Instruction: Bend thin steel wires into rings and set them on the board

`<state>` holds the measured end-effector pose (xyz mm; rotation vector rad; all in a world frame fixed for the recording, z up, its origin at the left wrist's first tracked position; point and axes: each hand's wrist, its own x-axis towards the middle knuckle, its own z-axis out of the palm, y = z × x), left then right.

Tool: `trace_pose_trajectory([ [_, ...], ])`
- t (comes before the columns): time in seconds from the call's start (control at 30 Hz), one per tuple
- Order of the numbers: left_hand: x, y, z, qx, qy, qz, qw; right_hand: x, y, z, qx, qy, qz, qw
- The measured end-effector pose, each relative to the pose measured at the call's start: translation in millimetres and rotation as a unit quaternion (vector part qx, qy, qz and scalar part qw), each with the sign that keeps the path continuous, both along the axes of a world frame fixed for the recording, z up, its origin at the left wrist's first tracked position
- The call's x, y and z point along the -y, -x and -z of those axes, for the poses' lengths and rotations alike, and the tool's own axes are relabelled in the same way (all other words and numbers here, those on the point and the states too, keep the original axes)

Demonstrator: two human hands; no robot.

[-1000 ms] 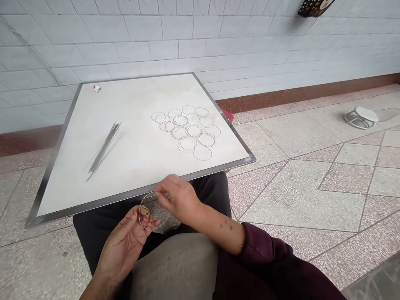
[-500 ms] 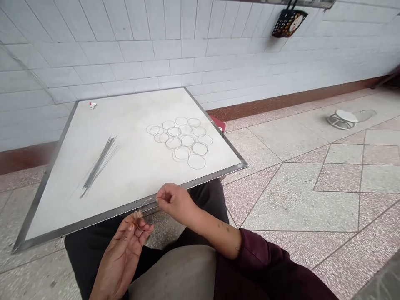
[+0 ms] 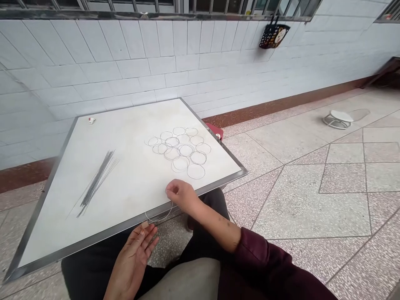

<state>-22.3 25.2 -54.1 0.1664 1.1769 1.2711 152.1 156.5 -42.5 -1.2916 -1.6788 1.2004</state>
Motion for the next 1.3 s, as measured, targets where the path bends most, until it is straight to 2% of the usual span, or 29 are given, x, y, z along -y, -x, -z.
trace_pose_trajectory([
  [0.17, -2.9, 5.4, -10.1, -0.039, -0.057, 0.002, 0.998, 21.9, 1.5, -11.6, -0.012, 0.004, -0.075, 0.997],
  [0.37, 5.2, 7.5, -22.3, -0.034, -0.084, 0.035, 0.995, 42.2, 7.5, -23.4, 0.007, -0.039, -0.126, 0.991],
  [0.47, 12.6, 8.1, -25.5, -0.054, -0.097, 0.056, 0.992, 47.8, 7.8, -26.5, 0.018, -0.097, -0.154, 0.983],
  [0.67, 17.4, 6.6, -32.5, -0.091, -0.083, 0.048, 0.991, 53.6, 5.0, -28.8, 0.006, -0.192, -0.206, 0.959],
  [1.13, 21.5, 1.0, -42.7, -0.127, -0.084, 0.085, 0.985, 52.3, 0.4, -30.1, 0.0, -0.267, -0.251, 0.93],
  [1.3, 22.4, -0.1, -41.1, -0.139, -0.085, 0.089, 0.983, 52.1, -0.1, -31.1, -0.002, -0.265, -0.258, 0.929],
])
